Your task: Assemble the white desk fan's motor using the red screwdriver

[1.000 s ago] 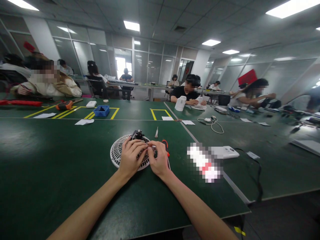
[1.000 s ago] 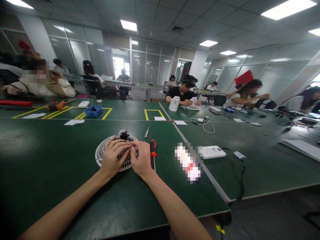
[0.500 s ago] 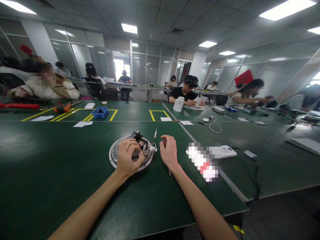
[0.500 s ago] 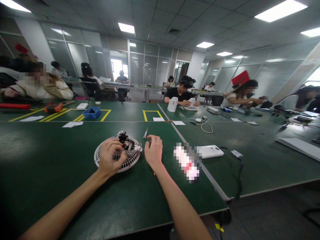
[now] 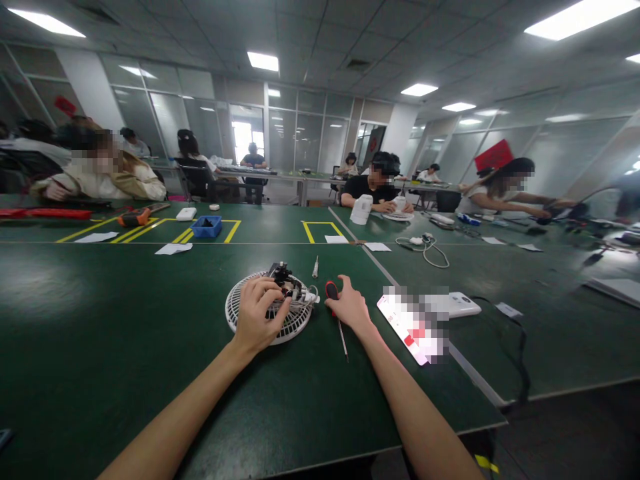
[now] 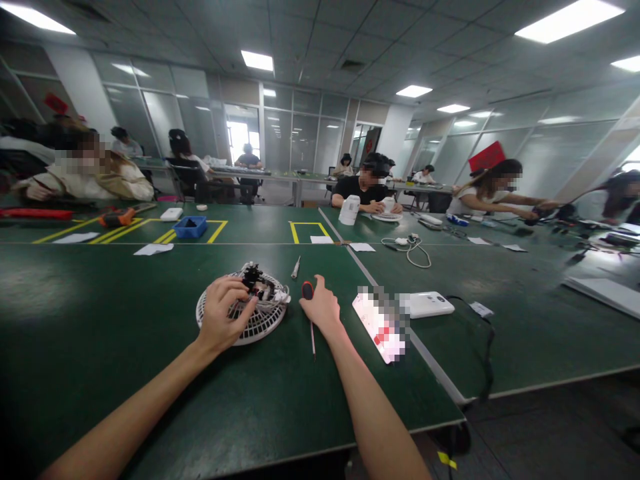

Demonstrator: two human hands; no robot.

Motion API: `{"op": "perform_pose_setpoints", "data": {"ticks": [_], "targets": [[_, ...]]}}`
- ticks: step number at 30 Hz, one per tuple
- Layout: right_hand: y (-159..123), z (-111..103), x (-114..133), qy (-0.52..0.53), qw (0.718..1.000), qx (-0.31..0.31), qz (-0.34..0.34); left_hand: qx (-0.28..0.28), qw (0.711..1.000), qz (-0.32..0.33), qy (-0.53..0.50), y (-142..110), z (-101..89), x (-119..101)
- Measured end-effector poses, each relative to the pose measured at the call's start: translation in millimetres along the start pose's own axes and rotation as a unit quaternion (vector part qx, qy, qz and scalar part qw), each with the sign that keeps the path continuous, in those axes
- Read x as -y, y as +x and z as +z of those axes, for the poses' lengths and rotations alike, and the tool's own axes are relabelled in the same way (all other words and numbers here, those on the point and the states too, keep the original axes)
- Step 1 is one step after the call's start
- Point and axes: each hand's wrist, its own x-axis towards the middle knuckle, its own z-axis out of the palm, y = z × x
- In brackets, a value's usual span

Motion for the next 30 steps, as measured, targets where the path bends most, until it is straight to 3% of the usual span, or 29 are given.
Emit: {"op": "perform_pose_setpoints", "data": {"ticks": [3, 7, 10, 15, 21, 26, 30], "targets": [[7.9, -3.1, -3.4, 0.221, 0.975, 0.000, 0.018, 0.002, 1.000, 0.004, 0.001, -0.4, 1.1, 0.3], [7.4, -5.4, 5.8, 0.499, 0.866, 0.019, 0.039, 0.009, 1.000, 0.003, -0.002, -1.2, 3.0, -0.9], [-0.1, -3.6, 15.9, 0.573, 0.817, 0.013, 0.059, 0.011, 1.000, -0.003, -0.010, -2.1, 4.3, -1.3], [-7.7, 8.1, 22.1, 0.642, 0.759, -0.027, 0.101, 0.001, 1.000, -0.016, -0.016, -4.0, 7.9, 1.3], [-5.0, 17.1, 19.3, 0.688, 0.710, -0.060, 0.141, -0.003, 0.999, -0.046, -0.013, -4.1, 8.6, 0.5], [-3.8, 18.9, 15.1, 0.686, 0.709, -0.086, 0.140, -0.022, 0.999, -0.041, -0.007, -3.3, 6.2, -2.7], [-5.3, 19.3, 13.7, 0.689, 0.707, -0.072, 0.140, -0.016, 0.999, -0.041, -0.013, -3.0, 6.1, -3.4]]}}
